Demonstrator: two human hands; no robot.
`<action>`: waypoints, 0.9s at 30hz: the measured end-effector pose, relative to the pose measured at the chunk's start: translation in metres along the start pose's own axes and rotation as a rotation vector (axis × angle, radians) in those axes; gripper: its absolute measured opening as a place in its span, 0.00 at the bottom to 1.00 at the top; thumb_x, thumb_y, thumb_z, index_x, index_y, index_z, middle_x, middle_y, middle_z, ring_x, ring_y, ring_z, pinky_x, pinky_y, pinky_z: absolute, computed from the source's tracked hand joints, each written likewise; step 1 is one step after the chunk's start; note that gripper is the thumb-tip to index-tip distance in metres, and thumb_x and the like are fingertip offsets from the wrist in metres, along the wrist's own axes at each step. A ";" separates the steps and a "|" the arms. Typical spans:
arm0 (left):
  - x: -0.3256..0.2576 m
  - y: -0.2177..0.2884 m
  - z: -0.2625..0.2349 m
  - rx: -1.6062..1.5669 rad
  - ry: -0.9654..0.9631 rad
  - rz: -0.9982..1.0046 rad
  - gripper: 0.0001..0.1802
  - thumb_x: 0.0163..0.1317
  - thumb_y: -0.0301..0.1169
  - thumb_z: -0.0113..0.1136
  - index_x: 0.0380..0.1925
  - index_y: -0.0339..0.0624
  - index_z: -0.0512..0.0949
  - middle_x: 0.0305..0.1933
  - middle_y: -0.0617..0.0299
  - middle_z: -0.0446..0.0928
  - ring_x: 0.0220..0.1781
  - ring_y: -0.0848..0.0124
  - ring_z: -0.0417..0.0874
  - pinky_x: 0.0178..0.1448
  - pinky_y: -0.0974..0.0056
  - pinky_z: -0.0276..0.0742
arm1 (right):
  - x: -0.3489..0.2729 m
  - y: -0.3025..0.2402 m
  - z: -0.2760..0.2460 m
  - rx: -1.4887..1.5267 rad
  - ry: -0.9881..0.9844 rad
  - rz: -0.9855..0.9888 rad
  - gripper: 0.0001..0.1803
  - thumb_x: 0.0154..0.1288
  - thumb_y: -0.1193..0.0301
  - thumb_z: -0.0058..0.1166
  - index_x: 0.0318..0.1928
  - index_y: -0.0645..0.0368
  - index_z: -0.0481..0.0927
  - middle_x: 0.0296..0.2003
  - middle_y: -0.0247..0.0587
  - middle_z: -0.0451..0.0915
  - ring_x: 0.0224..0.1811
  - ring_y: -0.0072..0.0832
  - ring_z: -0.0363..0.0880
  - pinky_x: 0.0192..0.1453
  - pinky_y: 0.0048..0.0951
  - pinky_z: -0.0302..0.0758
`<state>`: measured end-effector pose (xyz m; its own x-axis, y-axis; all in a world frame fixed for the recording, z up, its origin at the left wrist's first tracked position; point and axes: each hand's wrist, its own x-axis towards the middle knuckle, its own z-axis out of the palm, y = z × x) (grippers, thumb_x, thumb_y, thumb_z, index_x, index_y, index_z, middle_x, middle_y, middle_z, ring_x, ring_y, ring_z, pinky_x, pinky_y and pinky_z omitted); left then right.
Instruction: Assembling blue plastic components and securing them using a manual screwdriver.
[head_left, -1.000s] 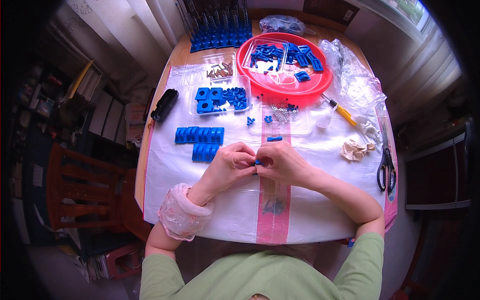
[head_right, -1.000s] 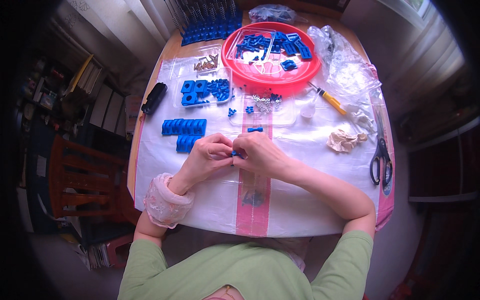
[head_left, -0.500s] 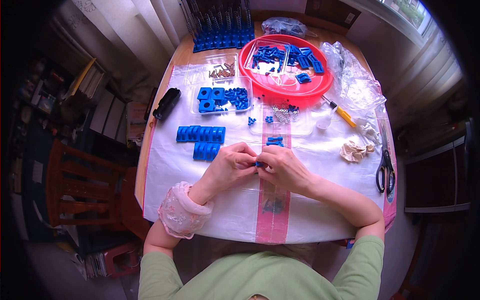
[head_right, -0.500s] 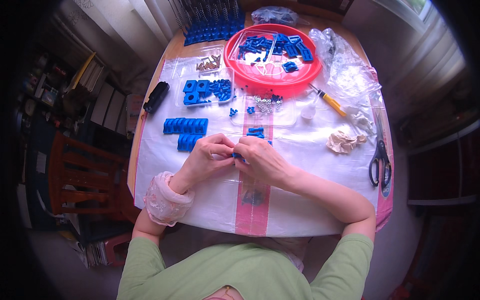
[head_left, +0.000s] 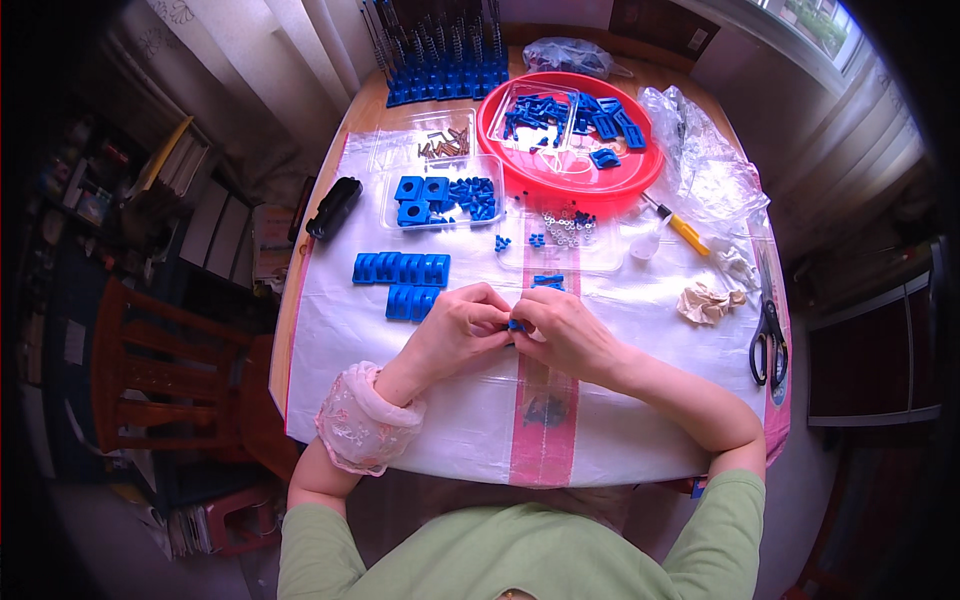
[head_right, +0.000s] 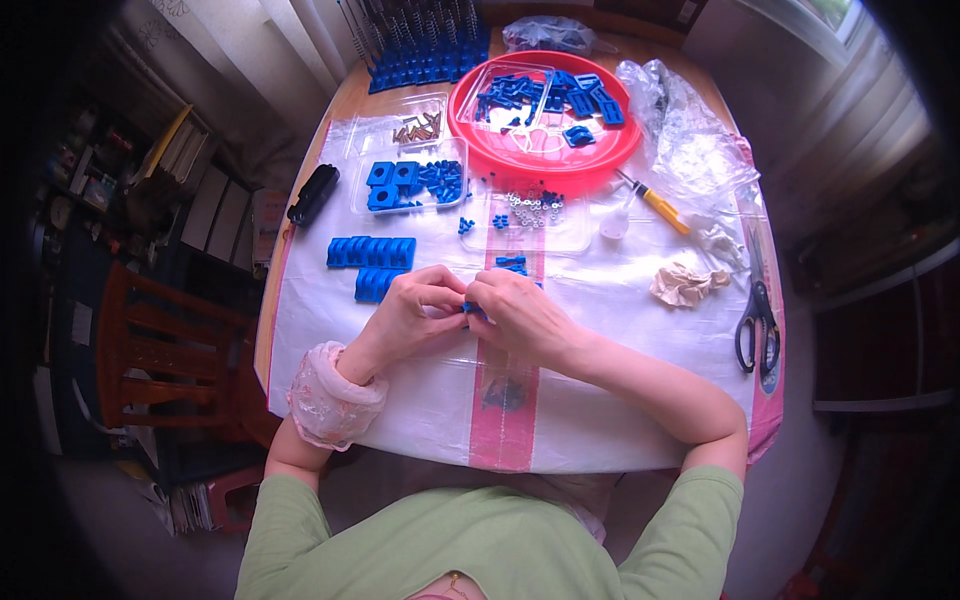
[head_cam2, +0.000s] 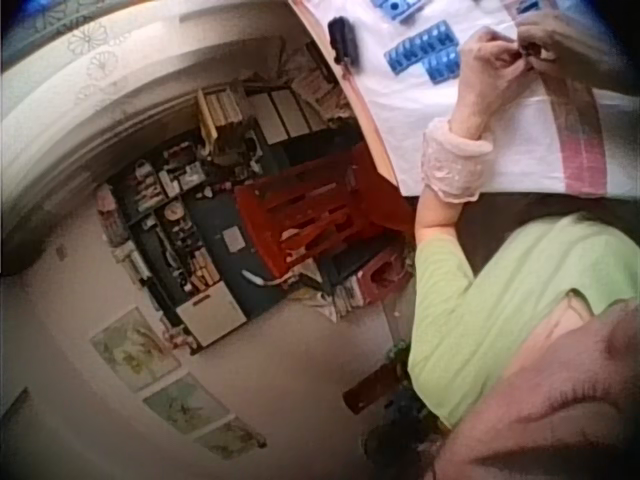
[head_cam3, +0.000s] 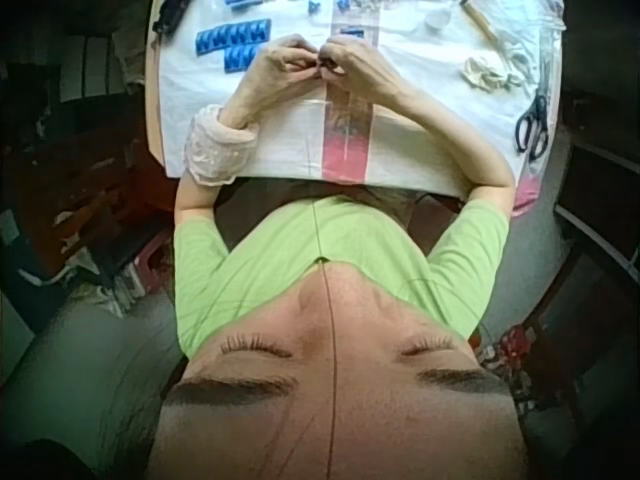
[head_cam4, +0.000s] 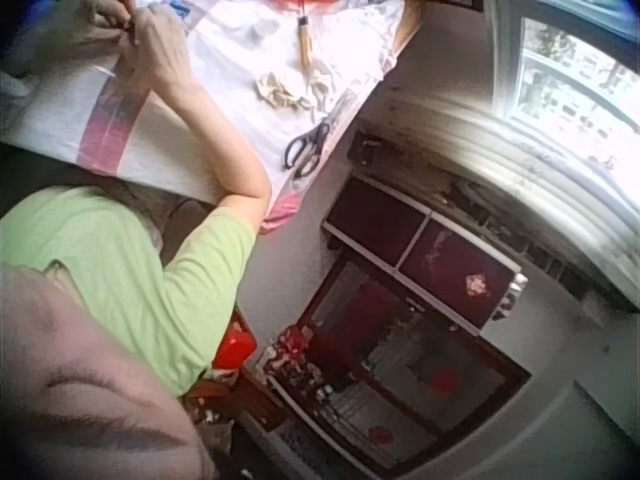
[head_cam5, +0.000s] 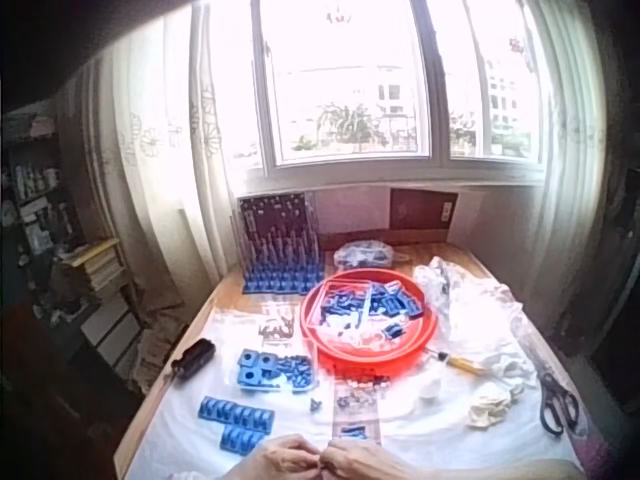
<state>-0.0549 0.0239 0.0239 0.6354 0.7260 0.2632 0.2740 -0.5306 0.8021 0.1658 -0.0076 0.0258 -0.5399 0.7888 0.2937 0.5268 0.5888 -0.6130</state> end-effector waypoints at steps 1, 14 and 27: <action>0.000 0.000 0.000 0.003 -0.002 0.002 0.12 0.55 0.19 0.74 0.41 0.38 0.90 0.41 0.58 0.84 0.38 0.68 0.89 0.41 0.66 0.89 | 0.001 0.000 -0.001 0.002 -0.007 0.010 0.08 0.62 0.75 0.64 0.38 0.65 0.79 0.35 0.48 0.78 0.40 0.45 0.81 0.46 0.44 0.78; -0.001 0.002 0.002 0.014 -0.005 -0.054 0.14 0.55 0.20 0.79 0.43 0.42 0.91 0.43 0.59 0.85 0.42 0.70 0.88 0.45 0.68 0.89 | 0.010 -0.022 -0.070 0.101 0.017 0.104 0.18 0.61 0.73 0.70 0.46 0.61 0.74 0.33 0.45 0.78 0.38 0.40 0.82 0.44 0.42 0.77; 0.001 0.003 0.002 -0.007 0.008 -0.041 0.11 0.59 0.20 0.72 0.42 0.38 0.87 0.40 0.57 0.86 0.40 0.66 0.88 0.47 0.63 0.86 | 0.000 -0.026 -0.068 -0.070 -0.040 0.056 0.08 0.65 0.74 0.65 0.42 0.61 0.79 0.37 0.45 0.81 0.43 0.45 0.82 0.49 0.45 0.78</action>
<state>-0.0525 0.0219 0.0258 0.6178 0.7505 0.2346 0.2945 -0.4974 0.8160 0.1969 -0.0113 0.0917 -0.5333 0.8140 0.2302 0.6004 0.5560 -0.5748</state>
